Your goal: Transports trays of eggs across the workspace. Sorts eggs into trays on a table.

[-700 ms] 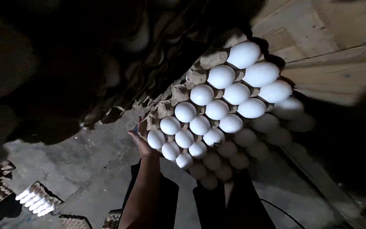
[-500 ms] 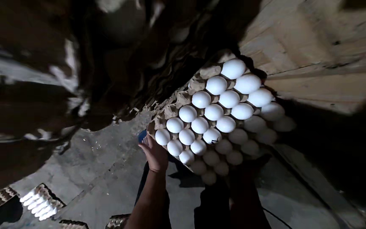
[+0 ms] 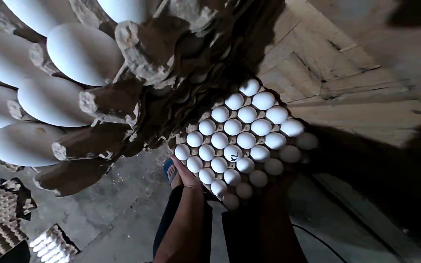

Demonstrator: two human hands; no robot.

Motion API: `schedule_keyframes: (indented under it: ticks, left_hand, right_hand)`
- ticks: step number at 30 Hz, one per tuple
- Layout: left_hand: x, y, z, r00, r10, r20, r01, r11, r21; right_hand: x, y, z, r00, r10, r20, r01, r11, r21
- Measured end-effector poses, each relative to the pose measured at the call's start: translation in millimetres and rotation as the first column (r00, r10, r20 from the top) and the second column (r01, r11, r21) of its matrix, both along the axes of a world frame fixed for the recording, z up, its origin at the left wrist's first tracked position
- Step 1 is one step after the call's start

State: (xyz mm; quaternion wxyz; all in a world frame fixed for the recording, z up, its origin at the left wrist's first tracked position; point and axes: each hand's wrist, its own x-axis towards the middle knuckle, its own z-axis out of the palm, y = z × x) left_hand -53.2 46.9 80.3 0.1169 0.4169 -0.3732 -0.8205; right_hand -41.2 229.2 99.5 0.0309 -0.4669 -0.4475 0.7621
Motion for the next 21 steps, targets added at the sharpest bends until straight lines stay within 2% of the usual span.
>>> schedule_keyframes:
  ticks: [2, 5, 7, 10, 11, 13, 15, 17, 21]
  left_hand:
    - [4.1, 0.3, -3.4, 1.0, 0.004, -0.026, -0.004, 1.0, 0.013]
    - [1.5, -3.8, -3.7, 1.0, 0.017, -0.005, -0.017, 1.0, -0.016]
    - [1.3, -3.2, -7.2, 0.999, 0.028, -0.04, -0.028, 1.0, 0.015]
    - [1.0, -3.0, -19.1, 0.984, 0.071, -0.162, -0.046, 0.987, 0.154]
    - [-0.2, -3.9, -20.1, 0.985, 0.049, -0.168, -0.026, 0.99, 0.135]
    - [-0.1, -5.8, -17.5, 0.995, -0.023, -0.092, 0.026, 0.999, 0.03]
    - [6.4, -10.3, -12.0, 0.987, -0.153, 0.045, 0.155, 0.986, -0.068]
    - [14.6, -16.5, -9.6, 0.956, -0.244, 0.163, 0.258, 0.964, -0.071]
    - [26.1, -20.7, -0.8, 0.87, -0.284, 0.404, 0.374, 0.913, -0.163]
  right_hand:
    - [4.0, 4.0, -10.2, 0.999, -0.008, 0.038, 0.005, 0.998, 0.067]
    - [2.6, -1.9, 0.6, 0.985, 0.048, 0.169, -0.073, 0.986, 0.15]
    - [-1.2, -2.5, 4.2, 0.984, 0.064, 0.163, -0.088, 0.985, 0.148]
    - [3.3, 5.9, -5.7, 0.987, 0.08, 0.141, -0.104, 0.98, 0.172]
    - [6.7, 8.1, -10.3, 0.984, 0.082, 0.16, -0.111, 0.976, 0.185]
    - [2.1, 6.6, -4.3, 0.976, 0.088, 0.199, -0.132, 0.967, 0.218]
    - [4.0, 10.0, 2.6, 0.952, 0.173, 0.254, -0.241, 0.933, 0.267]
    - [10.0, 16.8, 5.6, 0.914, 0.224, 0.339, -0.318, 0.914, 0.253]
    - [12.7, 24.2, 6.5, 0.958, 0.092, 0.271, -0.091, 0.996, -0.019]
